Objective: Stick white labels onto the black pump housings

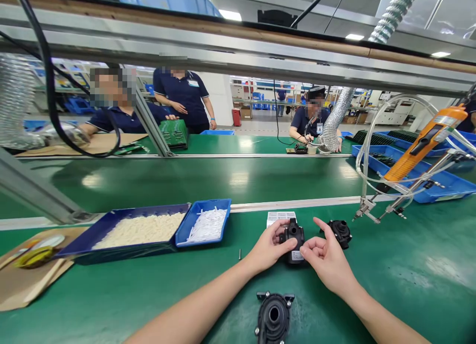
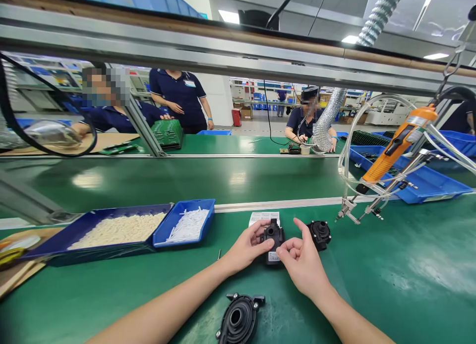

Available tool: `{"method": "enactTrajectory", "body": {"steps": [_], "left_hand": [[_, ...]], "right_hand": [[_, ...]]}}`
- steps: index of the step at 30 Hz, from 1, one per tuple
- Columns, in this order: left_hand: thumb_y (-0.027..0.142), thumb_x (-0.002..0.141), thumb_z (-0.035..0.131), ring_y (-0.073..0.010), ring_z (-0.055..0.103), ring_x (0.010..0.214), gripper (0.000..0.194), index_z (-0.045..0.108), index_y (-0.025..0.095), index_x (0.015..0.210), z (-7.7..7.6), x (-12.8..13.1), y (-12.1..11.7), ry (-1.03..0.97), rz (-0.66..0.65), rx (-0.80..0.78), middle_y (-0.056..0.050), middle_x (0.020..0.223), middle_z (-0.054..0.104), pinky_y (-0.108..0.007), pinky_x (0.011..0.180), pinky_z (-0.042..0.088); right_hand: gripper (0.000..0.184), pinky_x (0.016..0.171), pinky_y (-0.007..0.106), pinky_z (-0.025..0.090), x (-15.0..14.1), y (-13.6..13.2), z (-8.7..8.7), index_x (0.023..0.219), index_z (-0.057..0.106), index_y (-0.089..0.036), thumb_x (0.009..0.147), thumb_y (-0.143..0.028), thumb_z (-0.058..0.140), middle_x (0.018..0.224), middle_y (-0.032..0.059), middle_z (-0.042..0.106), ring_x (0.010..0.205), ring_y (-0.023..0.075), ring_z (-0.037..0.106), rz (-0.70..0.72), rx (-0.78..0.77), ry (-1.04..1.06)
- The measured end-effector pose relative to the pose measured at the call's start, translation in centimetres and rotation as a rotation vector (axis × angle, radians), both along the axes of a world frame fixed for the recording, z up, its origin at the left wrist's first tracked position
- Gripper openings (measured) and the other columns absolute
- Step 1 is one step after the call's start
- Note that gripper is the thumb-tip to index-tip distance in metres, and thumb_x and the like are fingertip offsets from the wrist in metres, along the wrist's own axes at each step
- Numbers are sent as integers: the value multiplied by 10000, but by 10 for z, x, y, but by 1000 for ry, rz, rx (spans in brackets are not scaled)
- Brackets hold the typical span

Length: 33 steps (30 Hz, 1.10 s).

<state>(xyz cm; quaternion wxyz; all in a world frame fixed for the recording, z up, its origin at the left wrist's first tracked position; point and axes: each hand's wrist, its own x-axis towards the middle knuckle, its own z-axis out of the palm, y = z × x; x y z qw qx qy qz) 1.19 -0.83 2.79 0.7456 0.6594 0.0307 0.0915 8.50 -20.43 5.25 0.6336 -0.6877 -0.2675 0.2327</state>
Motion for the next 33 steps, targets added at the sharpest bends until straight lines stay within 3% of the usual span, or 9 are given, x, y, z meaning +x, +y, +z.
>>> {"method": "enactTrajectory", "body": {"steps": [17,21,26,30,33], "left_hand": [[526,803,881,-294,680,1186,716,559,190,1347,-2,0,0,-29,1,0,-133,1278,715,-414,1054,504],[543,789,885,-286,682,1157,717,565,187,1324,-2,0,0,-23,8,2,-126,1244,719,-402,1031,502],[576,766,884,-266,680,1090,645,617,179,1198,0,1,0,-7,34,17,-99,1154,723,-375,985,500],[512,785,879,-266,674,1085,602,623,175,1213,1,-2,-1,-34,41,44,-98,1150,718,-374,976,511],[421,777,883,-274,669,1099,606,608,179,1260,-1,-6,-5,-35,48,68,-104,1186,705,-383,973,530]], "right_hand": [[868,650,301,446,-9,-1,4,1616,202,-279,955,-491,723,906,-6,697,604,142,474,-38,-56,-129],[753,661,316,459,-10,-2,4,1600,252,-288,978,-410,660,944,-6,711,603,151,504,-58,-155,-314],[686,665,339,448,4,-7,1,1599,245,-203,1024,-420,551,907,10,696,657,196,603,-34,-358,-529],[827,621,344,423,3,0,-2,1652,132,-151,1031,-512,542,784,6,707,680,261,684,64,-448,-612],[968,621,371,428,-6,10,-4,1665,105,-102,959,-502,632,813,73,747,699,331,720,-8,-591,-793]]}}
